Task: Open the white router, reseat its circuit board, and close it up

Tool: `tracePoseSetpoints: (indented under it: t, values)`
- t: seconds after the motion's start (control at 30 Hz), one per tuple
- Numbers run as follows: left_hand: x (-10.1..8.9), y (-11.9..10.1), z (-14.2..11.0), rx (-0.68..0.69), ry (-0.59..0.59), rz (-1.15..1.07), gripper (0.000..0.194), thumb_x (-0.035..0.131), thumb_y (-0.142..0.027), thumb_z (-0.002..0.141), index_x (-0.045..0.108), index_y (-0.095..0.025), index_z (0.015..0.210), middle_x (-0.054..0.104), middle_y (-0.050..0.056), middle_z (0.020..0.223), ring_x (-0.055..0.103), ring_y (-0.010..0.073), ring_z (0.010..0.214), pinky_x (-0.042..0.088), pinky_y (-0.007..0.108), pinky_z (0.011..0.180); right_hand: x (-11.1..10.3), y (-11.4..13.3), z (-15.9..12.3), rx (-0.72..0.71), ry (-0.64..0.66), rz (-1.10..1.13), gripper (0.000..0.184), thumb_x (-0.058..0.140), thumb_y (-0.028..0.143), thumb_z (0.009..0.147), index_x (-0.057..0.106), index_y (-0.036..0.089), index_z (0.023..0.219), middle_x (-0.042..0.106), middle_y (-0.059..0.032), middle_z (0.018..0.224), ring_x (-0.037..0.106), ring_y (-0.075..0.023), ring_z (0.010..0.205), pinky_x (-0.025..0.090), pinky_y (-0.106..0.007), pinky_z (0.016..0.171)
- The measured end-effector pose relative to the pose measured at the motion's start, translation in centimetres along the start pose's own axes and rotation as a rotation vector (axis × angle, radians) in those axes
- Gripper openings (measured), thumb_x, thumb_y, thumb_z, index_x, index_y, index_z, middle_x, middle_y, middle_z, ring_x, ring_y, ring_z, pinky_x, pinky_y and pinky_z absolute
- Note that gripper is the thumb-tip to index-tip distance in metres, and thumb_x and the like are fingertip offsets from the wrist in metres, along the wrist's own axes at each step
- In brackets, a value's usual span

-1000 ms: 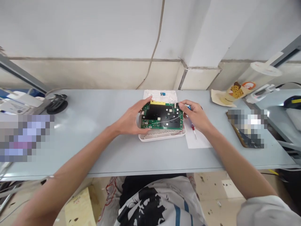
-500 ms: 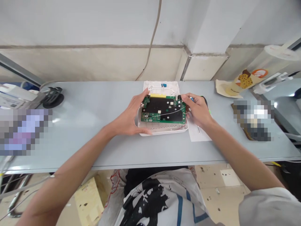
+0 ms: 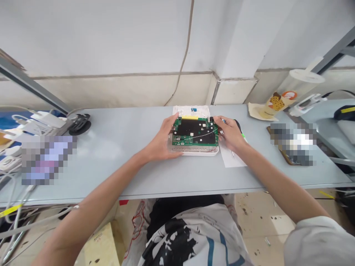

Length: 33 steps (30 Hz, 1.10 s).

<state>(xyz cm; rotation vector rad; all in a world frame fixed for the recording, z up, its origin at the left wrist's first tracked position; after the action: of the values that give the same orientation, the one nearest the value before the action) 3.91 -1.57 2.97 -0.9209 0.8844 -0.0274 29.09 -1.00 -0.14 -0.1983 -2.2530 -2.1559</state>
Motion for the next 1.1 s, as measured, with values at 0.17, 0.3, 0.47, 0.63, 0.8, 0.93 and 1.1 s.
tracePoseSetpoints:
  t: [0.17, 0.3, 0.47, 0.63, 0.8, 0.93, 1.1]
  values:
    - [-0.6, 1.4, 0.0, -0.010, -0.069, -0.080, 0.118, 0.090, -0.045, 0.076, 0.016, -0.039, 0.169, 0.029, 0.015, 0.166, 0.039, 0.0349, 0.150, 0.044, 0.053, 0.121, 0.1, 0.0, 0.0, -0.022, -0.011, -0.004, 0.055, 0.084, 0.072, 0.070, 0.057, 0.024, 0.074, 0.041, 0.0052, 0.060, 0.036, -0.0109, 0.052, 0.028, -0.026, 0.041]
    - [-1.2, 2.6, 0.3, -0.056, -0.174, -0.225, 0.110, 0.091, -0.049, 0.076, 0.029, -0.038, 0.166, 0.046, 0.014, 0.159, 0.052, 0.0317, 0.139, 0.051, 0.048, 0.114, 0.2, 0.0, 0.3, -0.024, -0.028, -0.061, 0.054, 0.080, 0.074, 0.074, 0.057, 0.025, 0.074, 0.039, 0.0055, 0.060, 0.036, -0.0111, 0.051, 0.028, -0.026, 0.040]
    - [-1.3, 2.9, 0.1, -0.085, -0.239, -0.296, 0.106, 0.094, -0.048, 0.072, 0.039, -0.035, 0.162, 0.054, 0.014, 0.155, 0.056, 0.0317, 0.136, 0.052, 0.046, 0.112, 0.4, -0.2, 0.0, -0.005, -0.026, -0.054, 0.050, 0.080, 0.070, 0.077, 0.060, 0.024, 0.078, 0.040, 0.0049, 0.061, 0.036, -0.0114, 0.051, 0.029, -0.026, 0.040]
    - [-0.9, 2.1, -0.5, -0.052, -0.222, -0.327, 0.104, 0.086, -0.056, 0.078, 0.034, -0.033, 0.165, 0.051, 0.016, 0.157, 0.058, 0.0314, 0.134, 0.051, 0.049, 0.112, 0.1, -0.9, -0.6, 0.059, -0.058, 0.030, 0.043, 0.087, 0.063, 0.074, 0.069, 0.023, 0.079, 0.047, 0.0022, 0.066, 0.038, -0.0111, 0.054, 0.029, -0.024, 0.039]
    - [-1.1, 1.9, -0.5, -0.063, -0.192, -0.266, 0.100, 0.079, -0.058, 0.083, 0.031, -0.031, 0.166, 0.046, 0.017, 0.161, 0.056, 0.0314, 0.135, 0.051, 0.049, 0.112, 0.5, -0.9, -0.6, 0.057, -0.053, 0.103, 0.048, 0.089, 0.065, 0.069, 0.071, 0.022, 0.080, 0.044, 0.0033, 0.063, 0.037, -0.0107, 0.054, 0.030, -0.025, 0.040]
    - [-1.4, 2.5, 0.1, -0.072, -0.174, -0.347, 0.100, 0.083, -0.057, 0.080, 0.036, -0.032, 0.165, 0.046, 0.015, 0.163, 0.052, 0.0335, 0.144, 0.049, 0.051, 0.117, 0.5, -0.3, -0.2, 0.033, -0.023, 0.088, 0.050, 0.085, 0.068, 0.072, 0.065, 0.023, 0.077, 0.040, 0.0049, 0.062, 0.037, -0.0107, 0.053, 0.032, -0.026, 0.041]
    - [-1.1, 2.4, 0.1, -0.125, -0.081, -0.477, 0.095, 0.086, -0.052, 0.081, 0.042, -0.032, 0.163, 0.053, 0.014, 0.159, 0.060, 0.0344, 0.136, 0.053, 0.053, 0.113, 0.3, -0.1, -0.1, 0.060, -0.011, 0.066, 0.050, 0.086, 0.065, 0.074, 0.059, 0.023, 0.073, 0.040, 0.0047, 0.062, 0.037, -0.0099, 0.053, 0.032, -0.025, 0.041]
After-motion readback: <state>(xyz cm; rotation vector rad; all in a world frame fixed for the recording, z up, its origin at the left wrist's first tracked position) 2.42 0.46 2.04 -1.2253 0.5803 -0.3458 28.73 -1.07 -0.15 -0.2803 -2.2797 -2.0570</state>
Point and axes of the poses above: each hand's wrist, its own z-axis towards the middle knuckle, its own x-axis out of the palm, y = z × x, the point moved 6 cm from there along z, towards the middle knuckle
